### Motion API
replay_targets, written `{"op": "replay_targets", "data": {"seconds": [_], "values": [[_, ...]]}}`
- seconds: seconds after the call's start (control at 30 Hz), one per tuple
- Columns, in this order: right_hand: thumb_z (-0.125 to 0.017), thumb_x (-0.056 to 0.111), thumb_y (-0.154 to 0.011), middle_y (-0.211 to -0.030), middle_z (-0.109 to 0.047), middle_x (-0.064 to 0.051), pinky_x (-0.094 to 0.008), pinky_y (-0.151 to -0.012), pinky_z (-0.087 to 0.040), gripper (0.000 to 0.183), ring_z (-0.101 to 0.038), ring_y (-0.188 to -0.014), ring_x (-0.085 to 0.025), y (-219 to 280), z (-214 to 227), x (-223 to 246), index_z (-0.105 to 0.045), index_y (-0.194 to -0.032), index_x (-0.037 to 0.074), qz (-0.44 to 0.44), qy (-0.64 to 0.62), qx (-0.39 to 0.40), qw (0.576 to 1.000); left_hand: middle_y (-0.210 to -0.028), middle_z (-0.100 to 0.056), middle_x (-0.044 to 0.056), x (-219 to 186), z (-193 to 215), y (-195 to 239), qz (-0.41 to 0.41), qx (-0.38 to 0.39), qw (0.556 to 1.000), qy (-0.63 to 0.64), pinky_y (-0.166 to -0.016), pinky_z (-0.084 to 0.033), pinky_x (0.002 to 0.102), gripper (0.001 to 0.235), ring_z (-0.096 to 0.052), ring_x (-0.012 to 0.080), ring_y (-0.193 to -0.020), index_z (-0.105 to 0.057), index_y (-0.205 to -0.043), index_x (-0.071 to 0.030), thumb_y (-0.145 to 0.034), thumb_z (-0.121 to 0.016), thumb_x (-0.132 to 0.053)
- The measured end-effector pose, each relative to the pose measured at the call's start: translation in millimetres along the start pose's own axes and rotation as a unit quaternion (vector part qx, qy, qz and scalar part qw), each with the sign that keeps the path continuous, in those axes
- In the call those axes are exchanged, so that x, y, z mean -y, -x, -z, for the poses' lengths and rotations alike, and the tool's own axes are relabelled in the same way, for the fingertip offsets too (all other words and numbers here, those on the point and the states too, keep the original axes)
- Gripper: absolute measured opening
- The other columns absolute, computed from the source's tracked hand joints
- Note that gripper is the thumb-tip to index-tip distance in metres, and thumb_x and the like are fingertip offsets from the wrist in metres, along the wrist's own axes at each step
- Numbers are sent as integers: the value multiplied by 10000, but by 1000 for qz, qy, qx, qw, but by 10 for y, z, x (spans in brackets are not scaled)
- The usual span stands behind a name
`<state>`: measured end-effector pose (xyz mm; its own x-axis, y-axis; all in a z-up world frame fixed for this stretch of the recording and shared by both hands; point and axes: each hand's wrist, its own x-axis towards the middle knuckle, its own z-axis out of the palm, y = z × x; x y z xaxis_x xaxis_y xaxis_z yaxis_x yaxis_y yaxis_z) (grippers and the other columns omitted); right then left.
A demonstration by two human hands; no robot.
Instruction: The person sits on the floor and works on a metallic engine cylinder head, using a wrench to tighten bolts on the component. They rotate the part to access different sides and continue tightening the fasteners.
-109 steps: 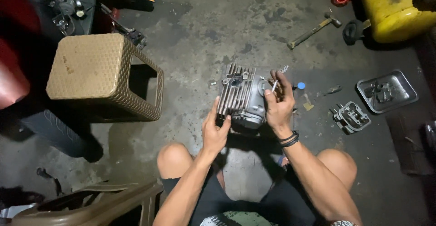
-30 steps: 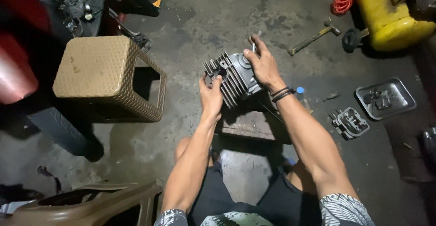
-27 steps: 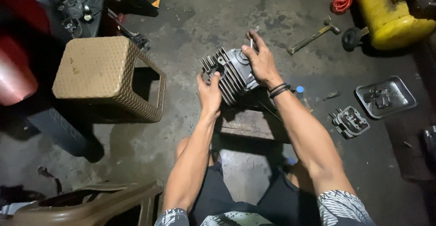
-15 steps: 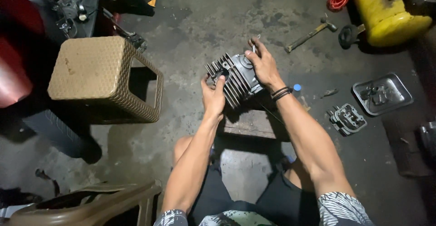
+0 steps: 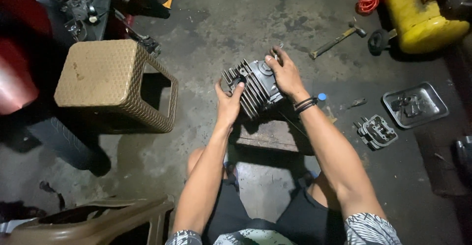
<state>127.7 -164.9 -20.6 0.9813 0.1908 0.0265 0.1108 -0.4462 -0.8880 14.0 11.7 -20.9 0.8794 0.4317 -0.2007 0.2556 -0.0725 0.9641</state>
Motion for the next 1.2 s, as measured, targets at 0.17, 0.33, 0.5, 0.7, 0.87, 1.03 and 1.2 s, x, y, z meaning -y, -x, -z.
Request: {"op": "replay_targets", "data": {"seconds": [0.17, 0.33, 0.5, 0.7, 0.87, 1.03, 1.2], "values": [[-546, 602, -997, -1513, -570, -99, -532, -1153, -408, 741, -521, -1385, -378, 41, 0, 7, -454, -1551, 118, 4, 4, 2, 1000, -1447, -342, 379, -34, 97, -60, -90, -32, 994, -54, -1189, -272, 577, 828, -359, 549, -1415, -379, -1557, -172, -873, -750, -454], [-540, 606, -998, -1500, -572, -140, -550, -1139, -421, 755, -523, -1374, -406, 198, 9, 69, -459, -1549, 97, 11, 3, -7, 1000, -1459, -365, 374, -87, 63, -48, -188, -44, 980, -45, -1213, -223, 577, 642, -327, 531, -1447, -472, -1499, -114, -952, -695, -366], [-561, 517, -1006, -1499, -563, -190, -544, -1117, -453, 718, -494, -1375, -458, 356, -4, 119, -450, -1546, 57, 58, -28, -22, 998, -1385, -458, 186, 9, -15, -62, -226, -14, 966, -121, -1186, -319, 498, 494, -445, 413, -1397, -603, -1368, -223, -955, -645, -492], [-558, 497, -1015, -1490, -561, -217, -551, -1108, -460, 709, -499, -1372, -460, 388, -29, 32, -451, -1544, 37, 72, -37, -29, 996, -1330, -466, 155, 52, 25, -10, -237, -12, 958, -162, -1154, -354, 487, 510, -473, 404, -1360, -583, -1386, -275, -956, -614, -547], [-579, 442, -1021, -1471, -587, -180, -529, -1115, -460, 626, -522, -1360, -426, 393, -6, 71, -490, -1525, 81, 60, -25, -40, 997, -1312, -477, 177, 32, 38, 0, -250, -12, 954, -163, -1150, -352, 493, 494, -477, 425, -1346, -588, -1378, -247, -974, -603, -531], [-627, 372, -1023, -1420, -637, -140, -491, -1081, -503, 537, -583, -1311, -387, 300, -7, 156, -549, -1484, 107, 41, -4, -82, 996, -1291, -505, 221, -65, 15, -94, -244, -16, 957, -152, -1148, -349, 519, 492, -489, 469, -1323, -607, -1352, -206, -975, -622, -521], [-687, 188, -1031, -1156, -765, -150, -442, -957, -561, 244, -710, -1127, -326, 275, 44, 247, -736, -1253, 97, 142, -24, -219, 965, -1221, -551, 256, -24, -60, -296, -236, -49, 968, -74, -1107, -390, 527, 469, -536, 487, -1266, -602, -1344, -167, -982, -641, -463]]}}
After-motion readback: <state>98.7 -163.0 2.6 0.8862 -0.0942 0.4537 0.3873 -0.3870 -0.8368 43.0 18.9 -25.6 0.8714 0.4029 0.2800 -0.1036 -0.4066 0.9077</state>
